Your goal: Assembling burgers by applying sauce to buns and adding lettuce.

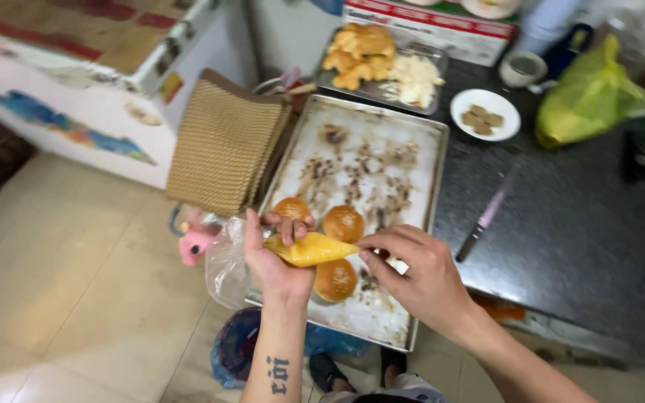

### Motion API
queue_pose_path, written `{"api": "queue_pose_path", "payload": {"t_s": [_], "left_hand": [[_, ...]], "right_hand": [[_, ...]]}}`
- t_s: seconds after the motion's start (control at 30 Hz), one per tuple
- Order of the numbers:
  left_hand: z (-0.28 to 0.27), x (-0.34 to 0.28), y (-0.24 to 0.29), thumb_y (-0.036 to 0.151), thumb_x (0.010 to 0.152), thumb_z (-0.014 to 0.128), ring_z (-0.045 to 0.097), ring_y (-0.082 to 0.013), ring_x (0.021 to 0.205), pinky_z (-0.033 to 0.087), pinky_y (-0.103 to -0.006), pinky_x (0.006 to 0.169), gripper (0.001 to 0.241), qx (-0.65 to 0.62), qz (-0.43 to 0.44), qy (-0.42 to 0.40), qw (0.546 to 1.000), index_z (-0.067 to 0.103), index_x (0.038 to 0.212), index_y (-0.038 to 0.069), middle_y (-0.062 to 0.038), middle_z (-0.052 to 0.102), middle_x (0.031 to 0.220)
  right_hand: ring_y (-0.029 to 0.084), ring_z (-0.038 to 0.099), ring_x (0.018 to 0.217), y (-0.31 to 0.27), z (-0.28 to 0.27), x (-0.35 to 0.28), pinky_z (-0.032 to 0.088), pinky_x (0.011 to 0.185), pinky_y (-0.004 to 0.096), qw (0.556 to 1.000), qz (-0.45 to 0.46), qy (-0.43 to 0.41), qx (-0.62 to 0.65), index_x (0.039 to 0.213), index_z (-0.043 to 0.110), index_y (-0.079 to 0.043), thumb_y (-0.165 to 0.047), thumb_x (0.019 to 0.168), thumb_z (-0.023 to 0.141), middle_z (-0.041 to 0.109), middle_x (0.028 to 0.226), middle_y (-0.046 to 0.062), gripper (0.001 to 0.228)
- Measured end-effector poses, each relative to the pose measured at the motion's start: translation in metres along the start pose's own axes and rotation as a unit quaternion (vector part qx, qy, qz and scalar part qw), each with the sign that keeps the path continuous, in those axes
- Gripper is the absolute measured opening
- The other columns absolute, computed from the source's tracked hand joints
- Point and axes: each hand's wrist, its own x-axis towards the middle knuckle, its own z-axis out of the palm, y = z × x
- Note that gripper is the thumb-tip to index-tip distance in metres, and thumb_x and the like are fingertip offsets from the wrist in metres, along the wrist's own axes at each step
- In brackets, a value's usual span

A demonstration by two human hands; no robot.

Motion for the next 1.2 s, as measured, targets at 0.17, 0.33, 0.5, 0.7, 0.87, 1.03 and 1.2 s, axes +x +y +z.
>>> {"api": "queue_pose_path", "payload": {"t_s": [0.17,0.33,0.5,0.7,0.87,1.03,1.2], "left_hand": [[0.012,-0.008,-0.025,0.050,0.098,0.061,0.053,-0.0224,0.052,0.058,-0.0396,0.087,0.044,0.036,-0.015,-0.011,0.999,0.064,0.071,0.016,-0.002,0.033,0.044],[0.021,-0.024,-0.056,0.049,0.105,0.051,0.045,-0.0208,0.038,0.057,-0.0387,0.068,0.049,0.107,0.035,-0.071,0.991,0.059,0.072,0.014,-0.001,0.025,0.038],[0.035,-0.045,-0.085,0.040,0.108,0.045,0.045,-0.0146,0.049,0.047,-0.0335,0.062,0.042,0.211,0.096,-0.175,0.957,0.056,0.083,0.009,0.000,0.038,0.052],[0.039,-0.041,-0.177,0.044,0.108,0.043,0.056,-0.0211,0.064,0.051,-0.0363,0.078,0.047,0.291,0.105,-0.187,0.932,0.056,0.089,0.003,-0.005,0.047,0.058],[0.076,-0.050,-0.287,0.035,0.102,0.042,0.067,-0.0222,0.100,0.043,-0.0369,0.104,0.046,0.459,0.106,-0.223,0.853,0.065,0.118,-0.002,-0.013,0.073,0.098],[0.107,-0.048,-0.374,0.019,0.098,0.053,0.062,-0.0238,0.113,0.049,-0.0319,0.097,0.043,0.522,0.093,-0.228,0.817,0.034,0.134,0.006,-0.018,0.057,0.135],[0.137,-0.058,-0.453,0.028,0.103,0.040,0.000,-0.0300,0.158,0.008,-0.0377,0.122,0.082,0.625,0.093,-0.370,0.682,-0.014,0.159,0.002,-0.018,-0.016,0.171]], "right_hand": [[0.027,0.071,0.065,0.004,-0.018,-0.009,0.058,0.061,0.035,0.999,0.015,-0.012,-0.051,0.089,0.076,-0.010,-0.005,0.085,0.074,0.072,0.072,0.007,0.006],[0.017,0.062,0.061,0.035,-0.023,-0.029,0.052,0.058,0.031,0.984,0.167,0.003,0.064,0.086,0.077,-0.007,-0.005,0.085,0.073,0.069,0.065,0.005,0.005],[0.010,0.055,0.065,0.094,-0.019,-0.045,0.043,0.059,0.022,0.894,0.341,-0.053,0.285,0.094,0.081,0.002,-0.006,0.089,0.071,0.071,0.076,0.005,0.014],[0.005,0.029,0.048,0.141,-0.074,-0.051,0.022,0.046,0.023,0.661,0.429,-0.073,0.612,0.093,0.068,-0.004,-0.005,0.100,0.057,0.043,0.057,-0.004,0.013],[0.013,0.034,0.050,0.196,-0.175,-0.061,0.031,0.054,0.027,0.534,0.396,-0.182,0.724,0.091,0.060,-0.005,-0.023,0.103,0.047,0.046,0.056,0.003,0.025],[0.010,0.047,0.065,0.274,-0.248,-0.080,0.031,0.053,0.024,0.777,0.328,-0.088,0.530,0.109,0.056,-0.008,-0.018,0.096,0.065,0.056,0.081,0.002,0.019],[0.015,0.064,0.102,0.312,-0.310,-0.090,0.056,0.081,0.030,0.958,0.178,-0.102,0.200,0.148,0.043,-0.010,-0.026,0.081,0.082,0.063,0.130,0.008,0.079]]}}
